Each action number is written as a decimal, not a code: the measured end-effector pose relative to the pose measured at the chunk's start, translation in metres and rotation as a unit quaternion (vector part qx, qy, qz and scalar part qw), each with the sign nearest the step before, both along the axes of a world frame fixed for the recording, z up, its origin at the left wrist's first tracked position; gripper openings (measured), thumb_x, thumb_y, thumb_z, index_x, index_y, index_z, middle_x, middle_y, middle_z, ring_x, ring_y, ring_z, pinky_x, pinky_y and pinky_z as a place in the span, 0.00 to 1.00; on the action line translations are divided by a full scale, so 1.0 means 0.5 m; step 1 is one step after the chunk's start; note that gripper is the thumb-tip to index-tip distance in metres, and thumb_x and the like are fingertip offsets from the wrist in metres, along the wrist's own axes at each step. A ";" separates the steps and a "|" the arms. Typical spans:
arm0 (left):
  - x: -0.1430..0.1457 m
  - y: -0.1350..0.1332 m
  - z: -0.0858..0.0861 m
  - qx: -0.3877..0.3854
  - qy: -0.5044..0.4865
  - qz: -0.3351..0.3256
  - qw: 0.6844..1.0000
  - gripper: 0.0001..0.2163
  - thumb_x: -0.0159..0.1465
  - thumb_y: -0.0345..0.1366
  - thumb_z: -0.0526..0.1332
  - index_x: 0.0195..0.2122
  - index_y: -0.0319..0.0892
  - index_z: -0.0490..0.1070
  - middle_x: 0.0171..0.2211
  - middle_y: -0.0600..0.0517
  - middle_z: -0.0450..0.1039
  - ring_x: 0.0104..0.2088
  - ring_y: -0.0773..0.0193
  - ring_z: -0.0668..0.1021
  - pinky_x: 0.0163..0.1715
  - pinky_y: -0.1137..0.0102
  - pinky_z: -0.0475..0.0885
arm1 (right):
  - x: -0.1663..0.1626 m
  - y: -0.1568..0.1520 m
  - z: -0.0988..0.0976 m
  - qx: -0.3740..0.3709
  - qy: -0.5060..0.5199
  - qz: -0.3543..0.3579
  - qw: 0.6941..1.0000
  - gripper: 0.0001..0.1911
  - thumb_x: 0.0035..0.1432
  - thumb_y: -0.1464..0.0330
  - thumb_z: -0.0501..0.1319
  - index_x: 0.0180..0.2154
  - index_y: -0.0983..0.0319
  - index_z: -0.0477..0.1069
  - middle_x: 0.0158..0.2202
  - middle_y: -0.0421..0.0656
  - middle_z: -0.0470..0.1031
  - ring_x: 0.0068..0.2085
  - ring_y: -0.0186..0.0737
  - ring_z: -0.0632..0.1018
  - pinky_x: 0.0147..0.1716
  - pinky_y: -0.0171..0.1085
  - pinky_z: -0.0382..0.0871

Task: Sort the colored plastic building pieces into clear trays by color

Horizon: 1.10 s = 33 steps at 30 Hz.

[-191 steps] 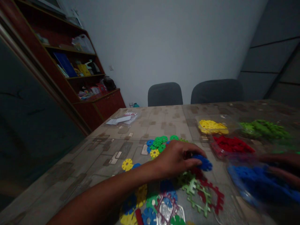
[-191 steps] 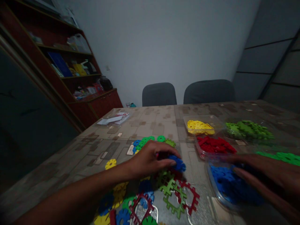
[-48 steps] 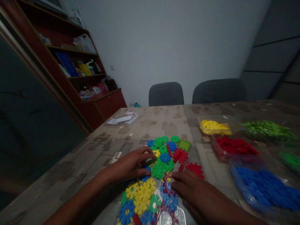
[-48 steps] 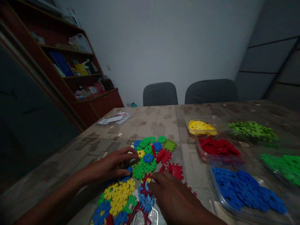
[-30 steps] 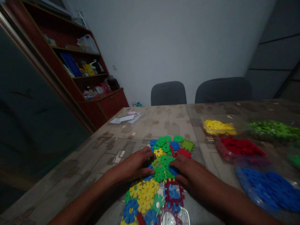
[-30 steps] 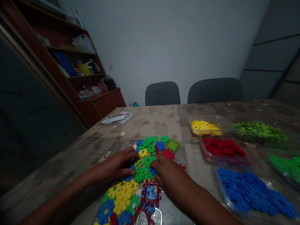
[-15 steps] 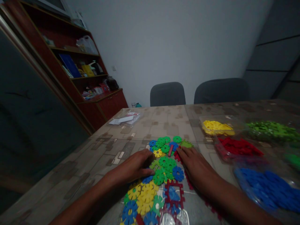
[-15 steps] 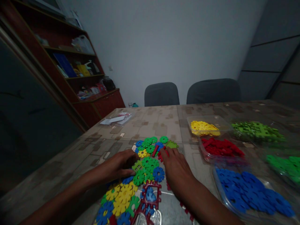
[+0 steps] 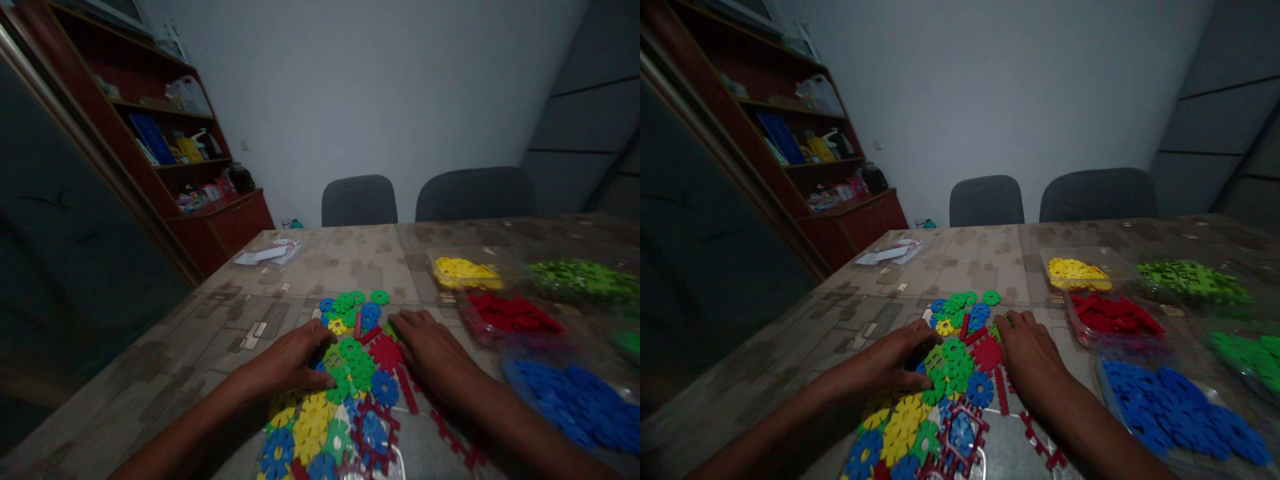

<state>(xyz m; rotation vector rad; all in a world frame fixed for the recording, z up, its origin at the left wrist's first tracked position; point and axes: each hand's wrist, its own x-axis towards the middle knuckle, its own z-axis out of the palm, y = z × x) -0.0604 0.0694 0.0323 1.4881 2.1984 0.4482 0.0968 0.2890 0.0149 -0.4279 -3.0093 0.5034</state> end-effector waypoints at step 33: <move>-0.031 -0.006 0.012 0.063 0.011 -0.040 0.997 0.10 0.66 0.32 0.61 0.49 0.45 0.73 0.45 0.49 0.75 0.44 0.57 0.76 0.46 0.64 0.69 | 0.020 -0.097 -0.018 -0.119 0.063 0.141 0.981 0.14 0.58 0.78 0.63 0.46 0.61 0.72 0.49 0.47 0.73 0.52 0.48 0.70 0.51 0.45 0.65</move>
